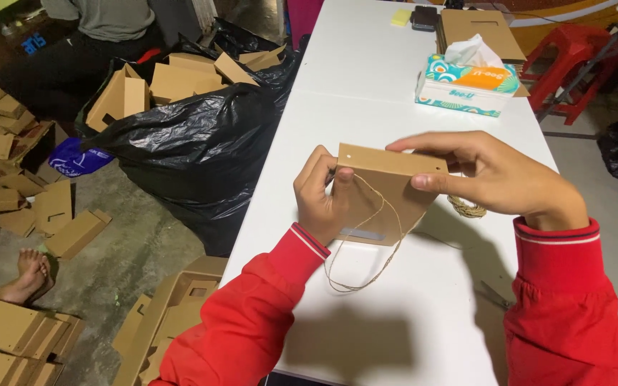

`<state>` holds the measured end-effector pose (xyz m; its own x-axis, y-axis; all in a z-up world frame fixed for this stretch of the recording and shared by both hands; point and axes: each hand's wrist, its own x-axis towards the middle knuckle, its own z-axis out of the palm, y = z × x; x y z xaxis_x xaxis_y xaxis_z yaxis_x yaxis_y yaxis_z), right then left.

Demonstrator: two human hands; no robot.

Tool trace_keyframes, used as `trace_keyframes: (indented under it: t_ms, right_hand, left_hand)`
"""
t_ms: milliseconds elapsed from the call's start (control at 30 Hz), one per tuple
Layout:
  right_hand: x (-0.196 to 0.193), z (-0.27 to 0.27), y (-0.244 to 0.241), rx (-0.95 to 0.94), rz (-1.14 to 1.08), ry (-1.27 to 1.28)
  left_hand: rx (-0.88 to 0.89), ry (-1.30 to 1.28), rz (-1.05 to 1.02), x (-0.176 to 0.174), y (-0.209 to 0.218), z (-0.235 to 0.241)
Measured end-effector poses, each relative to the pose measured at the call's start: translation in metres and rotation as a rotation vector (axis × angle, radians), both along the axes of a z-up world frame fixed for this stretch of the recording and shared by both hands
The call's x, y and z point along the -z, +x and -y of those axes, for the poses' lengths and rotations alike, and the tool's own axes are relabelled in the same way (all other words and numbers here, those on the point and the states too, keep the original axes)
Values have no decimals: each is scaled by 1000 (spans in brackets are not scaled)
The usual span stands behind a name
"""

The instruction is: Threading twine through cardboard templates and tying knots to assemble gift boxes

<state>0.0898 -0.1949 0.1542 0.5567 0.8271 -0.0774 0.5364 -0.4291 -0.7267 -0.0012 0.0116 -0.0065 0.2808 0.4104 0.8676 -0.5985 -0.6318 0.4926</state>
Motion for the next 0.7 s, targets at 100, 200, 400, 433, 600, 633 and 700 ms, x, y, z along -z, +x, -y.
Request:
trace_keyframes:
  t_ms: [100, 200, 400, 433, 600, 633, 700]
  right_hand:
    - [3, 3, 3, -111, 74, -34]
    - [7, 4, 5, -245, 150, -19]
    - [3, 0, -7, -114, 205, -93]
    - [3, 0, -7, -112, 222, -88]
    - [-8, -2, -19, 15, 201, -46]
    - [-8, -2, -21, 61, 174, -27]
    - [-11, -5, -26, 128, 146, -26]
  left_hand:
    - [20, -7, -3, -2, -4, 2]
    - [24, -23, -6, -8, -5, 1]
    - [47, -203, -67, -6, -4, 2]
    - [80, -263, -85, -6, -3, 3]
    - [279, -455, -97, -1, 1, 4]
    - [257, -384, -144, 1, 2, 1]
    - [231, -332, -149, -8, -4, 2]
